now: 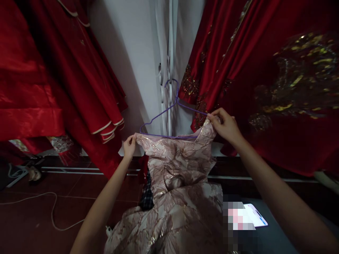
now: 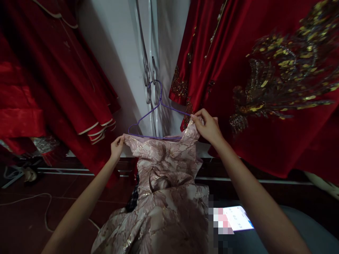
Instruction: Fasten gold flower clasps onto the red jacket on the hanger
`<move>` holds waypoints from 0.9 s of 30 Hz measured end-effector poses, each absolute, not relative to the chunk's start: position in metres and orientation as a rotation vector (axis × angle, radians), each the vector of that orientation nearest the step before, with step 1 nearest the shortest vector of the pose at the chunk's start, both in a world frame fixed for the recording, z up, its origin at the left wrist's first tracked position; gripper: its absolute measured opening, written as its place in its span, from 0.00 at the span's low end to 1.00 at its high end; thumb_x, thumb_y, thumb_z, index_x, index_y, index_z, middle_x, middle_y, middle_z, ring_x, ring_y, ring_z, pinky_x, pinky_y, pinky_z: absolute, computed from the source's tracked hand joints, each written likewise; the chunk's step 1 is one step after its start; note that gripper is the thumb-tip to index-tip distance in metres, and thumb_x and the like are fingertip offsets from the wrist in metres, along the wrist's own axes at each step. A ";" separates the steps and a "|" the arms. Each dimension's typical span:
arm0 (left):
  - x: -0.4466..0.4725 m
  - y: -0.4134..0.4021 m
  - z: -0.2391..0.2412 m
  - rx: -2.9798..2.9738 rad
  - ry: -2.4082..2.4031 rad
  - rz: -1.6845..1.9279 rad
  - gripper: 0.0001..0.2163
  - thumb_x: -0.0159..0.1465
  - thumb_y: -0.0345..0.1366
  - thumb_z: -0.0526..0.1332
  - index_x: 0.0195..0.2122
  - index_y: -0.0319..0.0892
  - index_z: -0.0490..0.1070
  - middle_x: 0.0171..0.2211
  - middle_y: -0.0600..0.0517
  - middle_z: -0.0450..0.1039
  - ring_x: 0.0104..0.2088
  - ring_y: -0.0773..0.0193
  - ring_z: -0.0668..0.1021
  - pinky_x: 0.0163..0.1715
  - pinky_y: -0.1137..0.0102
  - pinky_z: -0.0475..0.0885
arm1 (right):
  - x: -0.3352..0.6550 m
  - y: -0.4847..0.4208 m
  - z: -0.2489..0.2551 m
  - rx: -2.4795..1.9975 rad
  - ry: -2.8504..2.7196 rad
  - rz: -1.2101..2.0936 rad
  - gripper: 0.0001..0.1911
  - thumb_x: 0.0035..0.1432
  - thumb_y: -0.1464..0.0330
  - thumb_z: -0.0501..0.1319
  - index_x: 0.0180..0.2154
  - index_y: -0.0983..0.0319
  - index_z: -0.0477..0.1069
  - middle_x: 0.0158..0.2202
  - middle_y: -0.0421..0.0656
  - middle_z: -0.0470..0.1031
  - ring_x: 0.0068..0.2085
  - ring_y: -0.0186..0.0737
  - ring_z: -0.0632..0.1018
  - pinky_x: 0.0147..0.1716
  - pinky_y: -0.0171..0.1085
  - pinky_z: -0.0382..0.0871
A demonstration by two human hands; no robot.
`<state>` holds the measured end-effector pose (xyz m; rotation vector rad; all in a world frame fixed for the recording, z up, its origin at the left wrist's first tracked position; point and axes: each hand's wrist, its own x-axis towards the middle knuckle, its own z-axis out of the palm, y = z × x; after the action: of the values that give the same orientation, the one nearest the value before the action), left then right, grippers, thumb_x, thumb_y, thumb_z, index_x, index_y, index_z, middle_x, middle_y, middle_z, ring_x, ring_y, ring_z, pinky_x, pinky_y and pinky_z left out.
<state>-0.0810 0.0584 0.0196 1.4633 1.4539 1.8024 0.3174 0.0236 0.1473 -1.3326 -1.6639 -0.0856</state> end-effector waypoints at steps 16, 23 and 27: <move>-0.081 0.056 0.027 1.497 1.454 1.758 0.17 0.56 0.47 0.58 0.32 0.37 0.74 0.32 0.47 0.76 0.33 0.61 0.75 0.36 0.69 0.69 | 0.320 0.027 0.147 -1.337 -1.666 -0.075 0.17 0.55 0.52 0.54 0.32 0.59 0.65 0.27 0.40 0.71 0.25 0.31 0.66 0.29 0.33 0.58; -0.075 0.063 0.050 1.579 1.379 1.789 0.17 0.57 0.47 0.57 0.36 0.37 0.74 0.37 0.46 0.76 0.38 0.60 0.76 0.41 0.68 0.69 | 0.320 0.027 0.149 -1.327 -1.693 0.007 0.17 0.54 0.52 0.55 0.31 0.59 0.64 0.24 0.39 0.68 0.23 0.30 0.63 0.25 0.33 0.56; -0.052 0.069 0.083 1.765 1.254 1.769 0.17 0.59 0.46 0.56 0.38 0.38 0.74 0.40 0.47 0.75 0.41 0.60 0.75 0.45 0.68 0.67 | 0.319 0.029 0.145 -1.284 -1.717 0.062 0.16 0.54 0.53 0.55 0.30 0.60 0.63 0.25 0.38 0.68 0.24 0.30 0.64 0.25 0.33 0.57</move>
<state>-0.0523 0.0692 0.0826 1.7651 1.2541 1.7690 0.3187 0.0291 0.1452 -1.2843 -1.7171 0.0618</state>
